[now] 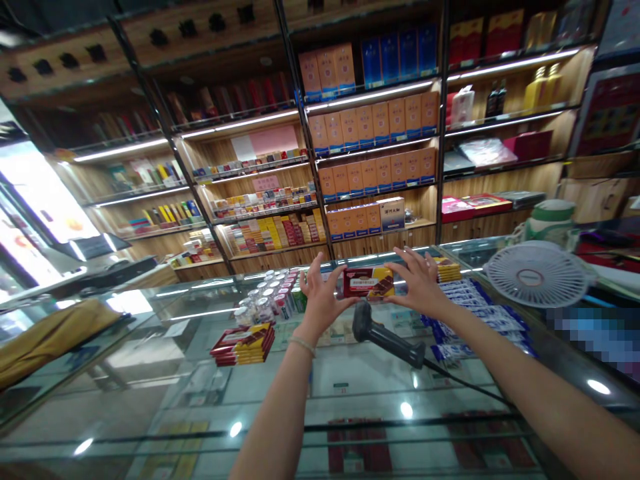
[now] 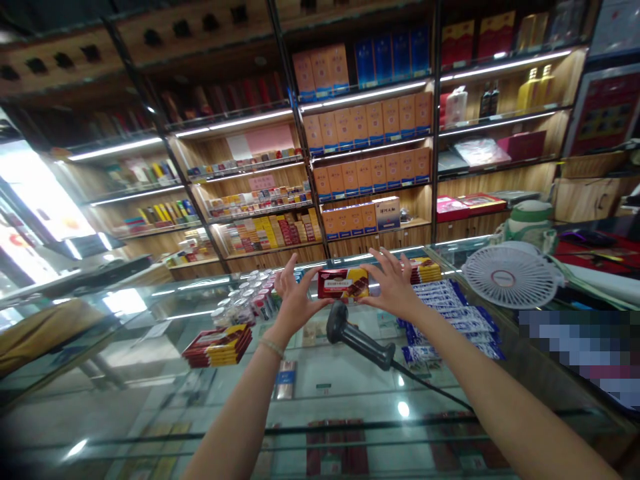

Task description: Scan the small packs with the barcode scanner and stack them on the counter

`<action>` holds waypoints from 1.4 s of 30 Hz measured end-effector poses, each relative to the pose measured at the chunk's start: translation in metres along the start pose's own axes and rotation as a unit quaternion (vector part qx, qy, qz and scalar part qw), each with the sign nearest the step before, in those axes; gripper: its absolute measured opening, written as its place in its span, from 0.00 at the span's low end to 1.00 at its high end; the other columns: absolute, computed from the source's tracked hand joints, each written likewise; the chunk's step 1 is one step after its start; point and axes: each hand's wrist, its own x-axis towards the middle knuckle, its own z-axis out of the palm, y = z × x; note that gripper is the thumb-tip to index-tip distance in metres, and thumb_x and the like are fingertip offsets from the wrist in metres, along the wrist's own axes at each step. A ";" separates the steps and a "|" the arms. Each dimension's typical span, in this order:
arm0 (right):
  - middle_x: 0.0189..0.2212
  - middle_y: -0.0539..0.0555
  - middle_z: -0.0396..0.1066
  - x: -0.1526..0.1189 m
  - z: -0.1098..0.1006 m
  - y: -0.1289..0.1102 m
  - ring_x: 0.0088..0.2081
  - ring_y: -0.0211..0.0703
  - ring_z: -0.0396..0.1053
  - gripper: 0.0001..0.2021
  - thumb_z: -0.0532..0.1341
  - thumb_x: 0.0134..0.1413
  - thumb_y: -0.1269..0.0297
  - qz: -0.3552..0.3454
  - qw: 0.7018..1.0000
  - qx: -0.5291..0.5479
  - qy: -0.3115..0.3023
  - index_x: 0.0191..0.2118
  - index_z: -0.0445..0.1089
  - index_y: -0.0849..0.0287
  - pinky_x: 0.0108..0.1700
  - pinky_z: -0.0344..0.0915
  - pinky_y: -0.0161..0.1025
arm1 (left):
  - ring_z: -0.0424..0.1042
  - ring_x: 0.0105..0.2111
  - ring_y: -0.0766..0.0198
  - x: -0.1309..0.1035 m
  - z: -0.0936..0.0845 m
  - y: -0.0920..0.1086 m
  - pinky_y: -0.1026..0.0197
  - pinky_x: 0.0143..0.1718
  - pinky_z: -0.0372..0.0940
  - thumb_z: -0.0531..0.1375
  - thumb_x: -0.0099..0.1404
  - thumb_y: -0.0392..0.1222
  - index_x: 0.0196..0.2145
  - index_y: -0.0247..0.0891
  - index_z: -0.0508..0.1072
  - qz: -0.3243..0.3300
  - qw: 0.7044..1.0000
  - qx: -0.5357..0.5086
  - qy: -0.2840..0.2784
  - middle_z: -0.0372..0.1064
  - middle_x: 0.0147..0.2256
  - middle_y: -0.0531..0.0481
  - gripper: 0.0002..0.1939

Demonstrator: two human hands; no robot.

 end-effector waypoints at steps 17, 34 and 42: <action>0.68 0.62 0.58 0.037 -0.038 -0.039 0.68 0.62 0.51 0.33 0.65 0.52 0.38 -0.086 0.994 -0.026 0.060 0.59 0.68 0.50 0.68 0.33 0.61 | 0.45 0.71 0.38 0.012 -0.069 -0.022 0.31 0.68 0.32 0.72 0.53 0.60 0.56 0.51 0.74 0.019 0.996 0.080 0.026 0.42 0.72 0.37 0.34; 0.70 0.61 0.54 0.055 0.025 -0.184 0.70 0.62 0.46 0.32 0.57 0.57 0.33 -0.106 0.991 0.075 -0.012 0.55 0.73 0.53 0.70 0.29 0.62 | 0.43 0.70 0.38 -0.048 -0.178 -0.132 0.31 0.68 0.34 0.70 0.52 0.66 0.54 0.55 0.76 -0.063 0.980 0.123 -0.142 0.44 0.72 0.44 0.33; 0.71 0.60 0.50 0.059 0.051 -0.234 0.71 0.60 0.43 0.31 0.53 0.61 0.35 -0.097 0.987 0.110 -0.067 0.56 0.73 0.53 0.70 0.28 0.63 | 0.42 0.70 0.37 -0.072 -0.197 -0.178 0.31 0.68 0.37 0.68 0.54 0.66 0.53 0.56 0.77 -0.087 0.969 0.115 -0.199 0.44 0.72 0.47 0.31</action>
